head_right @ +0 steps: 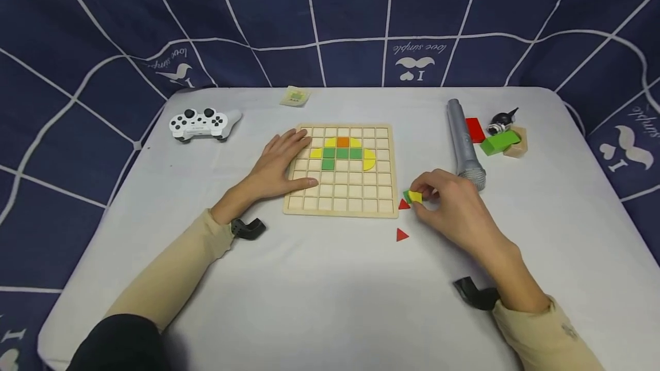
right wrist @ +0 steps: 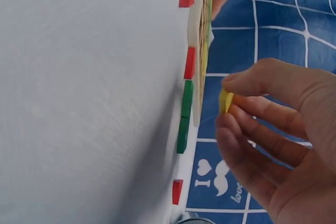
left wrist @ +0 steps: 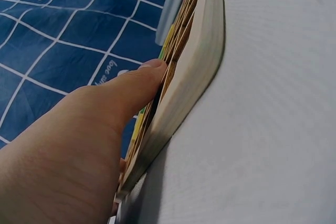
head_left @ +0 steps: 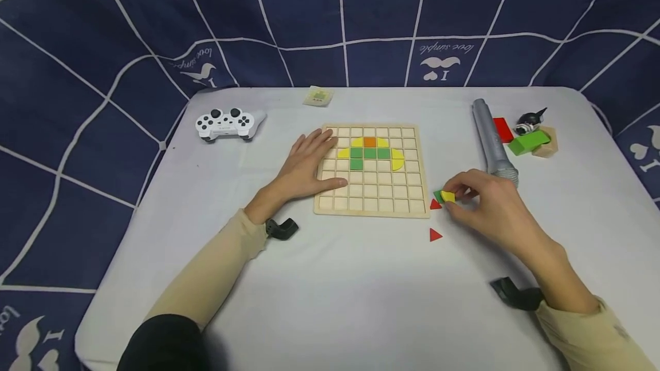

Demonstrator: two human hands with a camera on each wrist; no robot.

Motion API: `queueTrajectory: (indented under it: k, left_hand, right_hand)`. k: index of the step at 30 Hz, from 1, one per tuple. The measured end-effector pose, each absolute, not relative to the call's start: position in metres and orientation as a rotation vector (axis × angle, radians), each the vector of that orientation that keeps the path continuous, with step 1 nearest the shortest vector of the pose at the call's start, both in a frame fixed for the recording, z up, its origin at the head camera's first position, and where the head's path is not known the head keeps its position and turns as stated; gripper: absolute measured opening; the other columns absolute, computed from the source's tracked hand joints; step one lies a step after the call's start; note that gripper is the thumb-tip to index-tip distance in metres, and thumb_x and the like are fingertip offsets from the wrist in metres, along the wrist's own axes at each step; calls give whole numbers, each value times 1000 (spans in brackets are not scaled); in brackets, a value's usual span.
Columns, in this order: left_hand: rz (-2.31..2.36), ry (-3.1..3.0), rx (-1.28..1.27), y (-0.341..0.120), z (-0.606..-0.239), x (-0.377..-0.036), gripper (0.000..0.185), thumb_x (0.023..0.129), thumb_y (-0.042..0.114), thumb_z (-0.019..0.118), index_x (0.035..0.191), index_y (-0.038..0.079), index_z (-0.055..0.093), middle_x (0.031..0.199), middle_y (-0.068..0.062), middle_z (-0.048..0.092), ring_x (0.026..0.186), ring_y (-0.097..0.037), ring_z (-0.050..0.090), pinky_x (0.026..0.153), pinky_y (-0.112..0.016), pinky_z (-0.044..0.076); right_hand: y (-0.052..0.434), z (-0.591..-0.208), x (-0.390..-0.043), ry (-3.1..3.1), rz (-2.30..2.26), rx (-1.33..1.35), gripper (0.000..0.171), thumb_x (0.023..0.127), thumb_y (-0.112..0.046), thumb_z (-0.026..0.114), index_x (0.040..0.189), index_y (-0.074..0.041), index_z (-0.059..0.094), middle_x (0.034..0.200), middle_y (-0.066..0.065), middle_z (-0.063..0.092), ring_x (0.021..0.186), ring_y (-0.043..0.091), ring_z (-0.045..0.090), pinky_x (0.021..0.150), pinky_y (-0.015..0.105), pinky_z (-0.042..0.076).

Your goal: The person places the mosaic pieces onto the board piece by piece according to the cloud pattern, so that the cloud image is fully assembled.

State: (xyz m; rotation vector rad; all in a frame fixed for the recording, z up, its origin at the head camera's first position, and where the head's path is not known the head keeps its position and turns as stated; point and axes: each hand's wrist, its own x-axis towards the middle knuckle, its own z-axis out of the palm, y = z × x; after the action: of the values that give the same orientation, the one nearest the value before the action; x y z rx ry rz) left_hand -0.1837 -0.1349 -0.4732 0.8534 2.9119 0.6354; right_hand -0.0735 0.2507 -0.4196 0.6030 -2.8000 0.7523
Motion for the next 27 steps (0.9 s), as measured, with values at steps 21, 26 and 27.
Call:
queueTrajectory:
  k: [21,26,27]
  left_hand:
    - [644,2904,861,-139,-478,-186,104,88,70,69,166,12,32,177,-8,19,165,-30,7,133,-54,-1]
    - [639,2913,870,-139,-478,-185,103,89,69,70,166,12,33,177,-8,19,165,-30,8,133,-55,-1]
    - [640,2915,870,-139,-478,-185,102,90,69,70,166,12,33,177,-7,19,165,-29,8,133,-55,0]
  right_hand:
    - [111,-406,-159,-2873,856,887,18,85,-5,85,101,-4,76,94,8,75,86,23,69,78,36,59]
    - [85,-411,-175,-2874,877,932,16,87,-5,83,101,-3,76,95,9,74,86,23,70,80,36,59]
    - [82,-412,-177,-2875,884,934,16,87,-5,83,101,-2,76,95,10,74,86,23,70,80,35,59]
